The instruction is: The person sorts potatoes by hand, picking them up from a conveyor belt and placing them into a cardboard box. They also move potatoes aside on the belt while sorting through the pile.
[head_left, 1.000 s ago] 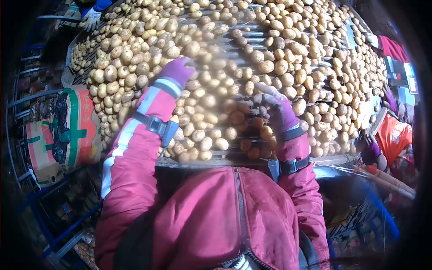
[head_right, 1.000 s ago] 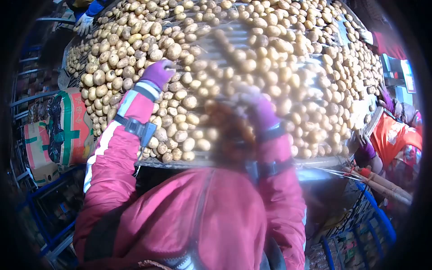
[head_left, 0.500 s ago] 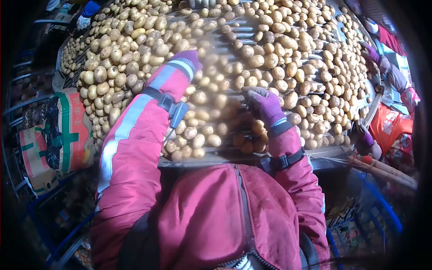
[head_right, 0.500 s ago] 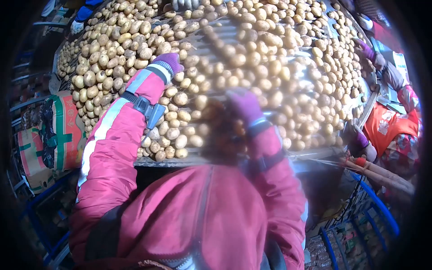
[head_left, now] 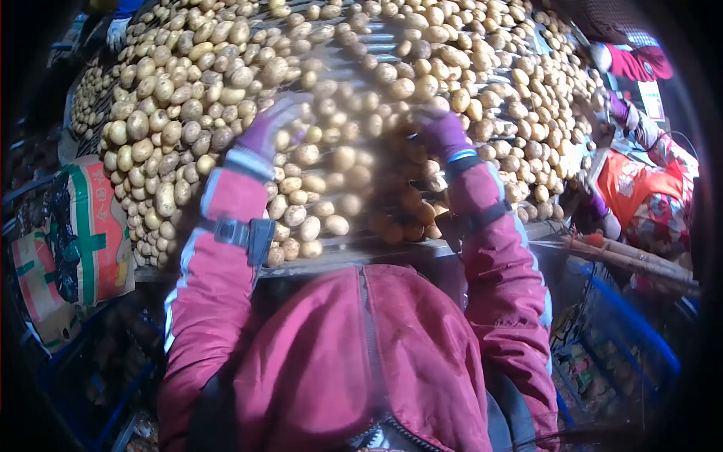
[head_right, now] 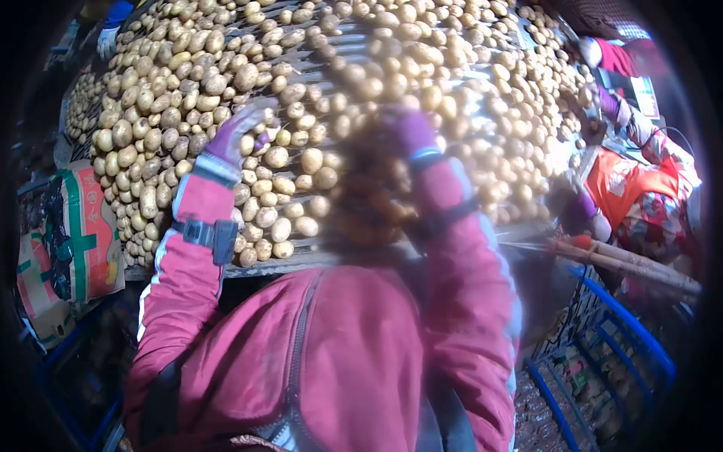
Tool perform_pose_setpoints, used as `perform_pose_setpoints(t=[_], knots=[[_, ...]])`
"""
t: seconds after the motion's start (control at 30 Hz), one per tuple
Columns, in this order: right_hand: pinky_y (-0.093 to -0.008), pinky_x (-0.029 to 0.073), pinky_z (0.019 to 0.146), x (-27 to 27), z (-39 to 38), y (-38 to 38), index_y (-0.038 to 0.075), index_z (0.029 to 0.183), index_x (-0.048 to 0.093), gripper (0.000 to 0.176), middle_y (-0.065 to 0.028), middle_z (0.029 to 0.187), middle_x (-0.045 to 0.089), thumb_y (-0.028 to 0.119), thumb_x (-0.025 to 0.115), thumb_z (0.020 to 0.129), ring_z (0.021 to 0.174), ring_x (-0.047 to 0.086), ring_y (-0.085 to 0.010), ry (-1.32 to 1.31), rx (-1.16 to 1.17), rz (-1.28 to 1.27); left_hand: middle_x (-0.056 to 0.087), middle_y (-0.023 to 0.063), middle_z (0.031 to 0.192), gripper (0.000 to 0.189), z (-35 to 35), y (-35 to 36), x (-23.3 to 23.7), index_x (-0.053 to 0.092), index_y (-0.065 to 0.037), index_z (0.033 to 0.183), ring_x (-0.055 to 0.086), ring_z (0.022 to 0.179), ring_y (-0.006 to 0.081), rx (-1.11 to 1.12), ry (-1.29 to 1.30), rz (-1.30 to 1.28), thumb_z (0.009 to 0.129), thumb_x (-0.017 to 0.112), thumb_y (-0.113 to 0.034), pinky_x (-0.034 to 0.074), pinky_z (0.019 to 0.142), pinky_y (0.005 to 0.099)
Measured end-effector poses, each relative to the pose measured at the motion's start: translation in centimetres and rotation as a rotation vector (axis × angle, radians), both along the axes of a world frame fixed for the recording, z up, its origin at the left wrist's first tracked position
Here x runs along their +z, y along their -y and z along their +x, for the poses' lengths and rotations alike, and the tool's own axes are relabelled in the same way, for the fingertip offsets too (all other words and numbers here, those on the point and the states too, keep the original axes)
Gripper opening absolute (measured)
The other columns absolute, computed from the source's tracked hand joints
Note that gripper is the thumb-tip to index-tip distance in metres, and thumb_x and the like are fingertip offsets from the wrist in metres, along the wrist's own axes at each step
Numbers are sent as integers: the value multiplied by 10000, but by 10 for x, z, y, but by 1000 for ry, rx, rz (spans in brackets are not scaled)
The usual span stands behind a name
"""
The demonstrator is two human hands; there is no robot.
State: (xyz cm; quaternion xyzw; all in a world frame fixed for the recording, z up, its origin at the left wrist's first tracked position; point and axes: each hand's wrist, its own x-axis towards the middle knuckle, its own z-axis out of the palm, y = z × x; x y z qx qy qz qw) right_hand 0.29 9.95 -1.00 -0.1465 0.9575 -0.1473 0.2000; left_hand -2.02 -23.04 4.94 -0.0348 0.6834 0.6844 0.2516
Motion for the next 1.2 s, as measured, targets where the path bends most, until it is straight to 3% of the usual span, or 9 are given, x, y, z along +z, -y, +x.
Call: perform_pose_setpoints(t=[0.03, 0.33, 0.63, 0.83, 0.93, 0.97, 1.03, 1.1, 1.2], knots=[[-338, 556, 730, 3, 1, 4, 70, 1117, 724, 278, -42, 927, 739, 183, 685, 867, 775, 678, -180, -85, 331, 305, 647, 62, 1050, 374, 7, 9, -6, 584, -44, 1315, 527, 755, 83, 34, 74, 147, 994, 548, -233, 441, 645, 210], [-376, 573, 772, 10, -7, 27, 130, 1099, 717, 327, -95, 996, 727, 360, 669, 872, 882, 714, -286, 18, 55, -48, 545, 131, 1286, 537, 60, 19, -15, 433, -84, 1435, 508, 837, 184, 60, 350, 987, 1009, 561, -384, 448, 653, 276], [-347, 547, 726, -44, -48, 49, 121, 1089, 741, 314, -69, 897, 725, 345, 647, 891, 827, 698, -229, 252, -334, -528, 608, 118, 1179, 496, 92, -1, 13, 465, -53, 1442, 513, 748, 135, 296, 299, 508, 1016, 544, -295, 435, 604, 248], [-241, 459, 523, 67, 67, 27, 36, 1193, 669, 335, -84, 894, 645, 198, 606, 906, 682, 613, -117, 655, -849, -1364, 641, 106, 1156, 449, 102, 12, 3, 527, -61, 1382, 562, 741, 126, 176, 450, 473, 1015, 549, -319, 472, 581, 226], [-242, 492, 627, 31, 142, 23, 13, 1201, 660, 342, -99, 1030, 685, 128, 601, 884, 801, 634, -119, 670, -745, -1580, 670, 85, 1107, 432, 104, -17, 7, 527, -71, 1377, 593, 737, 105, -19, 489, 474, 1019, 546, -312, 509, 592, 230], [-264, 525, 699, 84, 165, 38, 1, 1204, 655, 345, -106, 1081, 690, 81, 597, 873, 870, 651, -145, 759, -1059, -1637, 669, 85, 1117, 431, 107, -28, 11, 526, -72, 1377, 596, 742, 105, -60, 539, 471, 1019, 547, -313, 511, 591, 223], [-321, 527, 870, 21, 217, 29, -14, 1235, 634, 375, -112, 1149, 681, 6, 593, 862, 1018, 648, -207, -176, -317, -988, 666, 74, 1120, 452, 113, -48, 3, 517, -71, 1387, 590, 755, 97, -161, 585, 400, 1019, 554, -332, 508, 593, 173], [-353, 508, 943, 13, 252, 25, -19, 1217, 631, 368, -139, 1176, 668, -24, 621, 849, 1090, 633, -239, -285, -373, -1077, 653, 42, 1040, 432, 130, -80, 23, 555, -59, 1322, 593, 758, 92, -180, 592, 339, 982, 602, -321, 474, 565, 171], [-332, 523, 888, -2, 299, 12, -15, 1241, 595, 396, -119, 1181, 649, 54, 682, 860, 1070, 623, -209, 274, -1023, -1714, 634, 116, 1139, 472, 150, -121, 21, 496, -27, 1355, 596, 805, 104, -341, 642, 318, 1011, 559, -344, 483, 587, 178]])
